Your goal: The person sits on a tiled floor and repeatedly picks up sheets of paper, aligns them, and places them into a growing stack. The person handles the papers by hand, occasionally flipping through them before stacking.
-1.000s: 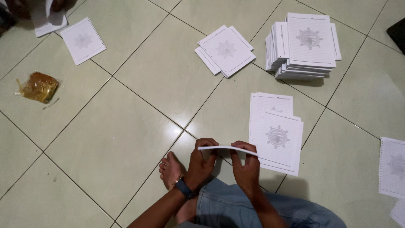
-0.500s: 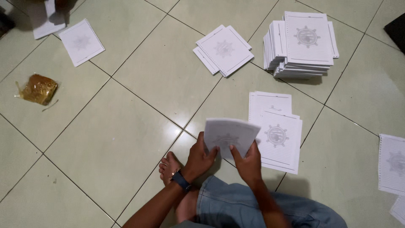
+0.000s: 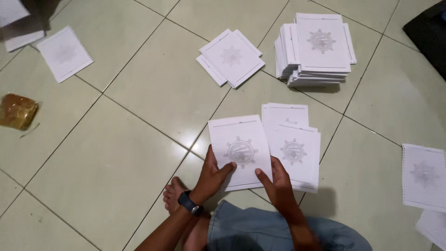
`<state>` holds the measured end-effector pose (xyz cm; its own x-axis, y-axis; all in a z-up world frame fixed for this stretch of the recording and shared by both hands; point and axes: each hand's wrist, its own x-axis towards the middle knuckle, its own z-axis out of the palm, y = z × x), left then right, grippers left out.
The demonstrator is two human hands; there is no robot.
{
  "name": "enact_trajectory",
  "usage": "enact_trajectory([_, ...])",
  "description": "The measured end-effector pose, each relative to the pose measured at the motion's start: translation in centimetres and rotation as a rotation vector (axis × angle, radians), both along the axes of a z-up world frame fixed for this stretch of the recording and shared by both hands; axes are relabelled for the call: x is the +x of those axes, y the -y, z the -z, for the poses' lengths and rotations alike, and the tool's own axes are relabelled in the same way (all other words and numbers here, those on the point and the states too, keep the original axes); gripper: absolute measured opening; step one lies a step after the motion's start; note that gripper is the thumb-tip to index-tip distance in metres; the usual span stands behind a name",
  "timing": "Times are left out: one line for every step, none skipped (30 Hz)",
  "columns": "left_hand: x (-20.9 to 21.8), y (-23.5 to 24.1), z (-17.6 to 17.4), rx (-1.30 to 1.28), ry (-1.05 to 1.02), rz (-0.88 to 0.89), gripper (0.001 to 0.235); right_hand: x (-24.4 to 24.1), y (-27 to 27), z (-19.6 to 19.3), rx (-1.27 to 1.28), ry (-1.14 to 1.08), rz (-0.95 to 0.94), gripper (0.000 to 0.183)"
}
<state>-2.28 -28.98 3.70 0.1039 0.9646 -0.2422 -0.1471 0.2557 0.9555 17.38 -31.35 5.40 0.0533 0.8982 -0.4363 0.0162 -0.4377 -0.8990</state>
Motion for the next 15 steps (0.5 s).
enact_trajectory([0.5, -0.1, 0.2, 0.0, 0.0, 0.004, 0.067, 0.3, -0.3, -0.3, 0.0, 0.0, 0.004, 0.047])
enact_trajectory([0.9, -0.4, 0.4, 0.013, 0.043, -0.009, 0.065, 0.6, -0.6, -0.6, -0.044, 0.02, 0.063, 0.046])
enact_trajectory([1.4, -0.7, 0.5, 0.026, 0.087, -0.021, 0.062, 0.9, -1.0, -0.9, -0.088, 0.039, 0.121, 0.045])
enact_trajectory([1.8, -1.3, 0.2, 0.026, 0.087, -0.012, 0.062, 1.3, -1.3, -0.7, -0.087, 0.039, 0.13, 0.045])
enact_trajectory([2.2, -2.0, -0.2, 0.025, 0.064, -0.009, 0.063, 1.8, -1.5, -0.6, -0.108, 0.067, 0.179, 0.047])
enact_trajectory([2.6, -2.9, -0.5, 0.026, 0.042, -0.007, 0.063, 2.2, -2.0, -0.5, -0.126, 0.096, 0.227, 0.048])
enact_trajectory([3.1, -4.1, -1.2, 0.03, 0.043, 0.001, 0.063, 3.3, -2.4, 0.8, -0.122, 0.096, 0.235, 0.048])
enact_trajectory([3.7, -5.4, -1.8, 0.106, 0.015, 0.044, 0.065, 4.5, -3.0, 2.0, -0.057, 0.149, 0.295, 0.054])
enact_trajectory([4.3, -6.7, -2.3, 0.183, -0.012, 0.087, 0.068, 5.7, -3.6, 3.4, 0.008, 0.201, 0.354, 0.06])
enact_trajectory([4.9, -9.0, -3.1, 0.18, -0.009, 0.093, 0.068, 7.4, -4.9, 1.4, 0.005, 0.205, 0.36, 0.06])
enact_trajectory([5.5, -11.3, -3.9, 0.099, 0.049, 0.029, 0.058, 9.1, -6.3, -0.4, 0.004, 0.41, 0.219, 0.056])
enact_trajectory([6.1, -13.6, -4.6, 0.017, 0.103, -0.037, 0.049, 10.9, -7.7, -2.3, 0.003, 0.61, 0.071, 0.052])
enact_trajectory([6.3, -15.7, -6.1, 0.013, 0.105, -0.032, 0.049, 12.7, -9.2, -2.5, -0.002, 0.612, 0.075, 0.052])
enact_trajectory([6.6, -17.9, -7.5, -0.058, 0.059, 0.014, 0.041, 14.6, -10.8, -2.7, 0.074, 0.552, 0.082, 0.058])
enact_trajectory([6.9, -20.2, -8.9, -0.129, 0.013, 0.06, 0.035, 16.6, -12.4, -2.8, 0.151, 0.492, 0.089, 0.064])
